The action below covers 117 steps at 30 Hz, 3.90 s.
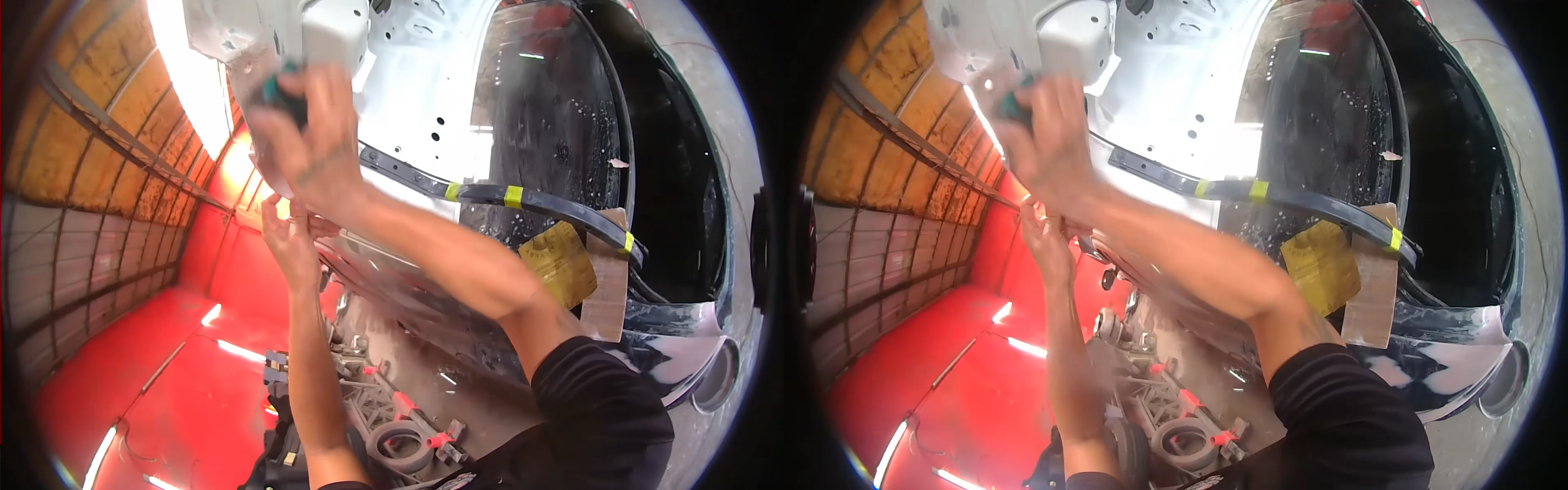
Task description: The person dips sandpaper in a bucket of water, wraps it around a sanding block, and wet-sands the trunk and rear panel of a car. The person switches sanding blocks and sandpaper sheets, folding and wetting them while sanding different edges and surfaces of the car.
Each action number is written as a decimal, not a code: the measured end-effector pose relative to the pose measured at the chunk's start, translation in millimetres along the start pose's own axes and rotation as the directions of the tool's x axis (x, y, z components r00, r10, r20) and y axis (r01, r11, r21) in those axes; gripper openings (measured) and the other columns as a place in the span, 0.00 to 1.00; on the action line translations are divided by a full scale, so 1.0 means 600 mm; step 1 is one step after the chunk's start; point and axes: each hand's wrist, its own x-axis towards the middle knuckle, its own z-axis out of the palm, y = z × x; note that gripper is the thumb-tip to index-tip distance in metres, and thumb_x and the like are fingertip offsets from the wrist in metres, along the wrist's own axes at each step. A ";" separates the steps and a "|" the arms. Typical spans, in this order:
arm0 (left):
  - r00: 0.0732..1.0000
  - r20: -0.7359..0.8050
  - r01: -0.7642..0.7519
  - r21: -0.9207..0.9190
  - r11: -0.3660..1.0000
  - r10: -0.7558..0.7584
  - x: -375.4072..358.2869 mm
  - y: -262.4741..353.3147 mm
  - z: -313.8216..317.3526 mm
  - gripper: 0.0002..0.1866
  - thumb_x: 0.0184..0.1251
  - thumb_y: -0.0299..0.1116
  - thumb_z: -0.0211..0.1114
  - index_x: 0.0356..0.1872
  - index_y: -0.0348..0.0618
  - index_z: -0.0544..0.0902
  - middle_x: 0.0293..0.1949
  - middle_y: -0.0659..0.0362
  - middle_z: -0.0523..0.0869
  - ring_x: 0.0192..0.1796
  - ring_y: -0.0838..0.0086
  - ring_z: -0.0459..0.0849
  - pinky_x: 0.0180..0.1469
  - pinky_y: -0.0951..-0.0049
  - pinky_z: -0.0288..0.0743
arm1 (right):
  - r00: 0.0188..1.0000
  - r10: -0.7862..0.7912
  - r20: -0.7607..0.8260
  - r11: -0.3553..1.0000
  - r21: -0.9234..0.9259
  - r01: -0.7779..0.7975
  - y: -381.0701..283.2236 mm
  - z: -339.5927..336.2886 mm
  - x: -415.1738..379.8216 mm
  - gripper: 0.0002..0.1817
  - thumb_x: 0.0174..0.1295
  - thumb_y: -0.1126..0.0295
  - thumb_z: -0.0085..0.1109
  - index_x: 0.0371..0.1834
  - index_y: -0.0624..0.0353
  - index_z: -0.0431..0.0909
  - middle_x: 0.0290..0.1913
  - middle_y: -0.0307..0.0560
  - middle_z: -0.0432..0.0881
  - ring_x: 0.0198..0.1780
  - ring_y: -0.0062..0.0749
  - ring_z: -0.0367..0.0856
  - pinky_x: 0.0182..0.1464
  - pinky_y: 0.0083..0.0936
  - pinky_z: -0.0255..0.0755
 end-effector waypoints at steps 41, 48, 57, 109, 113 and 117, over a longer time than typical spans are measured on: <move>0.999 -0.028 0.017 -0.025 1.000 -0.018 -0.006 0.013 0.019 0.15 0.84 0.29 0.59 0.63 0.38 0.70 0.33 0.58 0.85 0.26 0.76 0.84 0.30 0.73 0.81 | 0.991 0.128 0.035 0.990 0.059 -0.130 -0.026 -0.027 -0.040 0.18 0.60 0.70 0.69 0.48 0.69 0.77 0.46 0.60 0.77 0.46 0.57 0.77 0.48 0.46 0.73; 0.998 0.023 -0.055 0.003 0.998 0.055 0.016 -0.024 -0.012 0.17 0.85 0.35 0.60 0.61 0.35 0.68 0.29 0.49 0.85 0.24 0.66 0.88 0.26 0.69 0.86 | 0.972 0.232 0.031 0.969 0.079 -0.234 -0.025 -0.019 -0.071 0.19 0.60 0.70 0.70 0.48 0.69 0.76 0.46 0.60 0.75 0.46 0.57 0.76 0.48 0.46 0.73; 1.000 -0.014 -0.015 -0.012 1.000 0.014 0.005 -0.011 -0.004 0.15 0.84 0.31 0.60 0.62 0.37 0.69 0.30 0.55 0.84 0.24 0.72 0.85 0.27 0.72 0.81 | 0.980 0.200 -0.004 0.978 0.056 -0.200 -0.030 -0.013 -0.015 0.18 0.58 0.70 0.69 0.48 0.67 0.75 0.46 0.60 0.75 0.48 0.57 0.75 0.46 0.45 0.71; 0.999 -0.018 0.031 -0.030 0.999 -0.032 -0.004 0.005 0.010 0.15 0.84 0.31 0.59 0.62 0.34 0.70 0.30 0.56 0.82 0.26 0.72 0.86 0.27 0.72 0.83 | 0.852 0.260 0.454 0.958 -0.229 -0.170 -0.063 -0.171 -0.177 0.17 0.58 0.77 0.69 0.52 0.67 0.83 0.46 0.62 0.80 0.49 0.59 0.78 0.51 0.45 0.75; 0.999 -0.031 0.007 -0.009 1.000 -0.008 0.000 0.001 0.007 0.16 0.84 0.32 0.59 0.62 0.33 0.70 0.29 0.56 0.81 0.25 0.71 0.86 0.27 0.70 0.84 | 0.852 0.295 0.433 0.949 -0.236 -0.209 -0.071 -0.162 -0.175 0.19 0.57 0.77 0.72 0.54 0.67 0.83 0.48 0.62 0.80 0.49 0.59 0.78 0.50 0.46 0.75; 1.000 -0.028 -0.005 -0.011 1.000 0.004 -0.002 0.003 0.009 0.16 0.85 0.32 0.59 0.63 0.32 0.71 0.29 0.54 0.82 0.24 0.70 0.86 0.27 0.69 0.84 | 0.804 0.325 0.497 0.940 -0.262 -0.218 -0.074 -0.144 -0.155 0.12 0.58 0.74 0.69 0.44 0.61 0.80 0.47 0.57 0.77 0.49 0.55 0.75 0.53 0.47 0.70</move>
